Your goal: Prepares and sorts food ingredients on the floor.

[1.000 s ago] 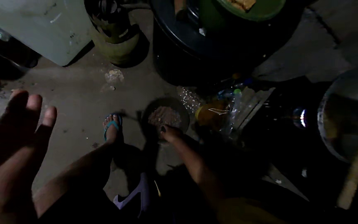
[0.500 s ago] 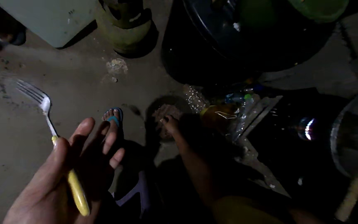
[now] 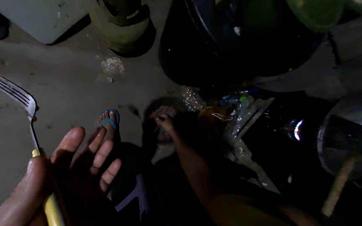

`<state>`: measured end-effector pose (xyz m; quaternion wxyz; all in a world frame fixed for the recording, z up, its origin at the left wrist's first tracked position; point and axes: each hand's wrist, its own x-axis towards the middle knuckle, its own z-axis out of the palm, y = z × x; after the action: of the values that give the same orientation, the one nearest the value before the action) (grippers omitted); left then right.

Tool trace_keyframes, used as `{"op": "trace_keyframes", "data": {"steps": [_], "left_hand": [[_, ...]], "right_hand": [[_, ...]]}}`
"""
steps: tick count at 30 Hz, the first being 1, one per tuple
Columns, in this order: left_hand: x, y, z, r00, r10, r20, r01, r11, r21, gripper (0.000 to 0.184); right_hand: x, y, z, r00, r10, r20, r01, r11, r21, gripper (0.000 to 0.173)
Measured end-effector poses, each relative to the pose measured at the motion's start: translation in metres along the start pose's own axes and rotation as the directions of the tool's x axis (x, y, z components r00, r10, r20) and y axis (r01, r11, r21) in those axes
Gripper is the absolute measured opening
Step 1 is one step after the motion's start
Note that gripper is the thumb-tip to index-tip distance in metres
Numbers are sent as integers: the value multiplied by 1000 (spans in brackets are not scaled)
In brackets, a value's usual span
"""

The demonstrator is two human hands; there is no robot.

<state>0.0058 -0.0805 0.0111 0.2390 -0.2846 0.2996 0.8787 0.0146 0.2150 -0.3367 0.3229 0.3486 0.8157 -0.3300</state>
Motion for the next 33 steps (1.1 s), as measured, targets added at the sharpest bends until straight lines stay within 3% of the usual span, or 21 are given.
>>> {"op": "trace_keyframes", "data": {"steps": [2, 4, 7, 8, 12, 14, 16, 17, 20, 22, 24, 27, 30, 33], "left_hand": [[0, 2, 0, 1000, 9, -7, -9, 1000, 1, 45], [-1, 1, -5, 1000, 10, -22, -11, 1000, -15, 44], [1, 1, -9, 999, 34, 2, -34, 999, -27, 44], [2, 0, -11, 998, 48, 28, -47, 998, -30, 44], [1, 0, -1, 999, 27, 40, -27, 1000, -7, 45], [0, 0, 6, 1000, 20, -12, -19, 1000, 14, 45], [0, -2, 2, 1000, 19, -19, -19, 1000, -14, 45], [1, -2, -2, 1000, 28, -4, -29, 999, -29, 45], [5, -6, -19, 989, 86, 116, -78, 994, -74, 45], [4, -9, -25, 984, 76, 161, -63, 995, -82, 46], [3, -7, -15, 990, 62, 123, -56, 997, -47, 45], [2, -5, -17, 985, 75, 154, -70, 997, -38, 46], [5, -7, -32, 967, 91, 239, -77, 995, -67, 47], [4, -8, -31, 965, 87, 246, -72, 995, -71, 46]], "right_hand": [[4, 0, -15, 995, -56, -80, 62, 995, 75, 50], [-13, 1, 3, 992, 4, -126, 4, 998, 63, 50], [-24, -9, 39, 988, 125, -92, -143, 965, -222, 53], [-19, -13, 38, 989, 141, -53, -149, 960, -239, 53], [32, -8, -27, 982, 55, 183, -65, 997, 45, 48], [32, -12, -26, 991, 28, 134, -46, 990, 134, 46], [-4, -11, 10, 997, 79, -18, -78, 997, 29, 49], [-18, -8, 34, 992, 94, -84, -103, 989, -110, 52], [-26, -18, 47, 988, 116, -98, -139, 947, -289, 53], [-8, -12, 21, 994, 108, -21, -110, 977, -184, 52], [19, 3, -12, 998, 6, 64, -7, 1000, 13, 51], [4, 17, 3, 1000, 20, -1, -19, 991, 130, 51], [-30, 4, 42, 985, 127, -120, -149, 968, -202, 56], [-17, 1, 28, 992, 122, -38, -128, 964, -234, 53]]}}
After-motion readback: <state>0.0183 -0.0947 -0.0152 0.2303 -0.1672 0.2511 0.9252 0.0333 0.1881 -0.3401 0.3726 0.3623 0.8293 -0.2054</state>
